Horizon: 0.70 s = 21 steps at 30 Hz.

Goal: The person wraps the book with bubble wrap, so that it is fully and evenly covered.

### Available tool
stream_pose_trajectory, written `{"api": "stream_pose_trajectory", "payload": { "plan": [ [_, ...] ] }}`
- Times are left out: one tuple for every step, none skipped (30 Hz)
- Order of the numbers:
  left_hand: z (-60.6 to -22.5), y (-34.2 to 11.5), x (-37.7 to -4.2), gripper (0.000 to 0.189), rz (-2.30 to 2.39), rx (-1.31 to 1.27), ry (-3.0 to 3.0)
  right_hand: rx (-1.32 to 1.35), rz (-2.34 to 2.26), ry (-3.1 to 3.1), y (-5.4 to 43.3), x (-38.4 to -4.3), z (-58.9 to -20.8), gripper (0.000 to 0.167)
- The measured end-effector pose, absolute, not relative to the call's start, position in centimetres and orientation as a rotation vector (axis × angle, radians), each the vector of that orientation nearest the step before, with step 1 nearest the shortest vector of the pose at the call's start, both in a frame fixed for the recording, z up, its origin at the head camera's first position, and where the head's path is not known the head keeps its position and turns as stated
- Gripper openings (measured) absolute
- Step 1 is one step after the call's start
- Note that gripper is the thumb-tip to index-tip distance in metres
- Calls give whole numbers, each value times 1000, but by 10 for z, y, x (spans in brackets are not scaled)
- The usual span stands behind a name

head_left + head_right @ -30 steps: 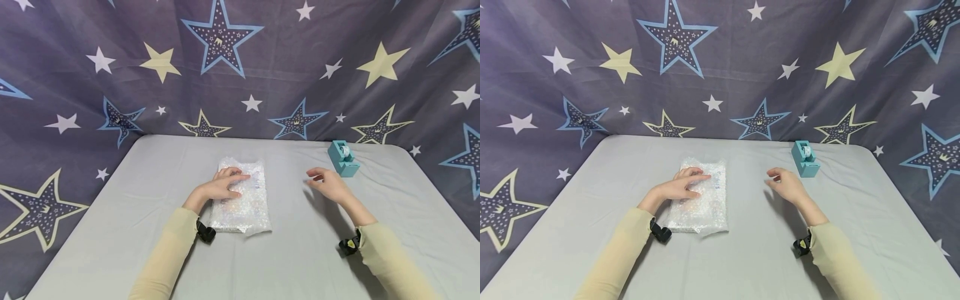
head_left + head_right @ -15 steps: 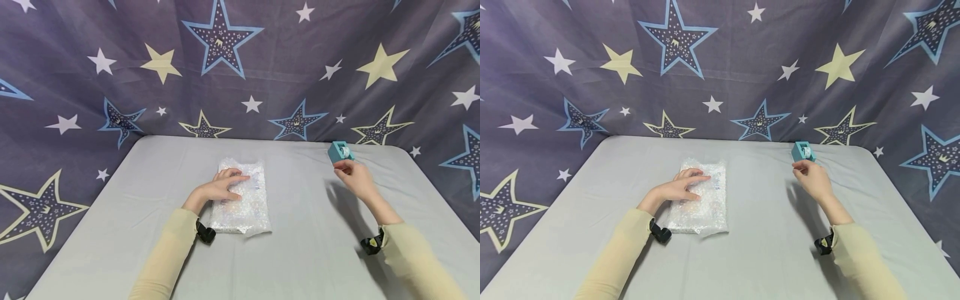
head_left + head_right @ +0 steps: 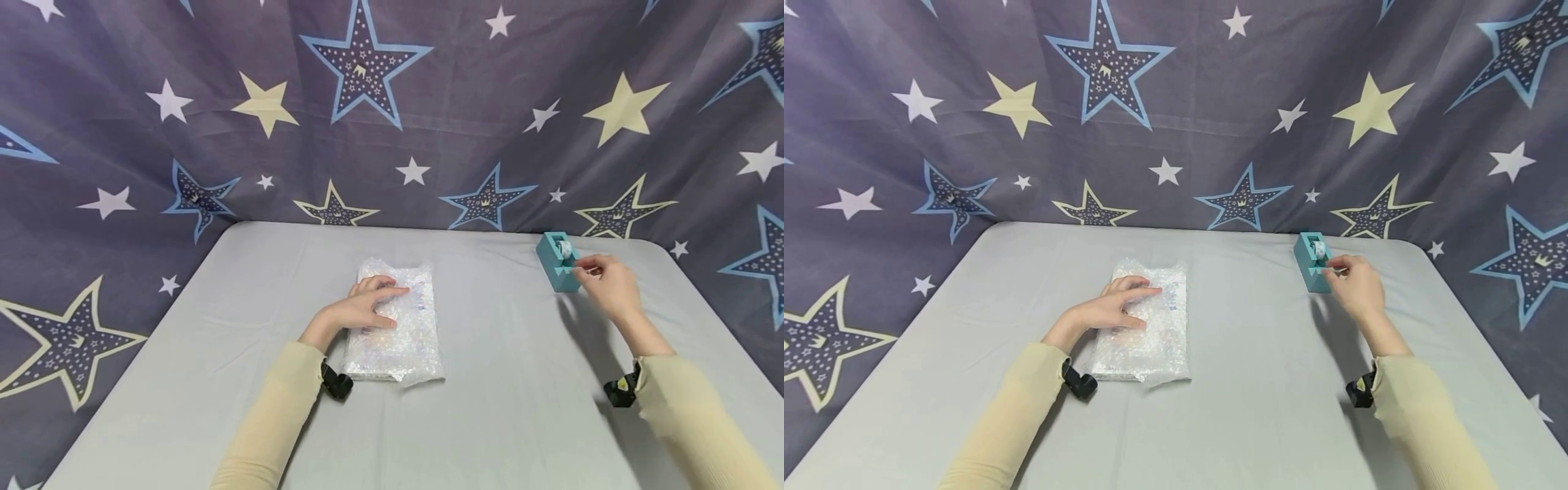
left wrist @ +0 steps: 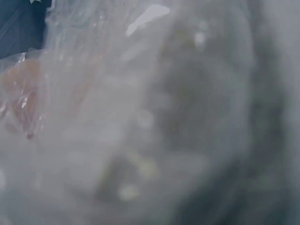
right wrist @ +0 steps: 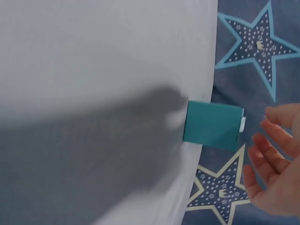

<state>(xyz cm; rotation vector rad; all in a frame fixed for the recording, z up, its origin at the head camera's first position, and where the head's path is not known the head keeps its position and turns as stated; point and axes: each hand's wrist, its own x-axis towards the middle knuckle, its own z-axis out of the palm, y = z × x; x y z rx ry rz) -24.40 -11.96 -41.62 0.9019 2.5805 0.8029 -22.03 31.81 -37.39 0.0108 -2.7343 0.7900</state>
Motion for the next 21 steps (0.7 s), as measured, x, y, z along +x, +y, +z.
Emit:
{"api": "stream_pose_trajectory", "payload": {
  "plan": [
    [-416, -120, -244, 69, 801, 900, 2582, -4, 797, -2739, 320, -221, -375, 34],
    [-416, -120, -243, 69, 802, 899, 2583, -18, 805, -2747, 321, -222, -376, 35],
    [-416, -119, -243, 70, 804, 898, 2584, -34, 815, -2754, 323, -223, -377, 37],
    [-416, -119, -243, 70, 807, 897, 2585, -55, 825, -2766, 324, -223, -377, 39],
    [-416, -119, -243, 70, 809, 896, 2586, -70, 835, -2774, 325, -224, -378, 40],
    [-416, -119, -243, 70, 810, 895, 2589, -82, 845, -2783, 326, -225, -379, 42],
    [-416, -119, -242, 70, 809, 896, 2591, -93, 859, -2796, 327, -226, -380, 44],
    [-417, -119, -242, 70, 808, 896, 2594, -107, 874, -2810, 328, -226, -380, 46],
    [-417, -119, -242, 70, 806, 895, 2596, -118, 890, -2822, 328, -227, -381, 48],
    [-417, -119, -242, 70, 802, 895, 2600, -123, 906, -2832, 328, -228, -382, 49],
    [-417, -119, -242, 70, 798, 894, 2603, -129, 921, -2839, 329, -229, -382, 51],
    [-418, -119, -242, 70, 794, 893, 2604, -135, 934, -2846, 329, -229, -383, 52],
    [-418, -119, -242, 70, 795, 895, 2606, -143, 941, -2853, 329, -230, -383, 53],
    [-418, -119, -242, 70, 795, 895, 2606, -153, 945, -2861, 329, -231, -384, 54],
    [-418, -119, -242, 70, 796, 896, 2607, -162, 953, -2866, 329, -232, -384, 55],
    [-418, -119, -242, 70, 796, 897, 2608, -174, 963, -2871, 329, -233, -385, 57],
    [-418, -119, -242, 70, 798, 897, 2607, -189, 972, -2880, 329, -234, -385, 59],
    [-418, -119, -242, 69, 801, 898, 2608, -200, 983, -2888, 329, -235, -385, 61],
    [-418, -119, -242, 69, 800, 900, 2610, -215, 994, -2896, 329, -236, -385, 63],
    [-418, -119, -242, 70, 796, 899, 2611, -230, 1011, -2905, 329, -236, -385, 65],
    [-418, -119, -242, 70, 795, 898, 2612, -246, 1026, -2914, 329, -237, -385, 67]
  ]
}}
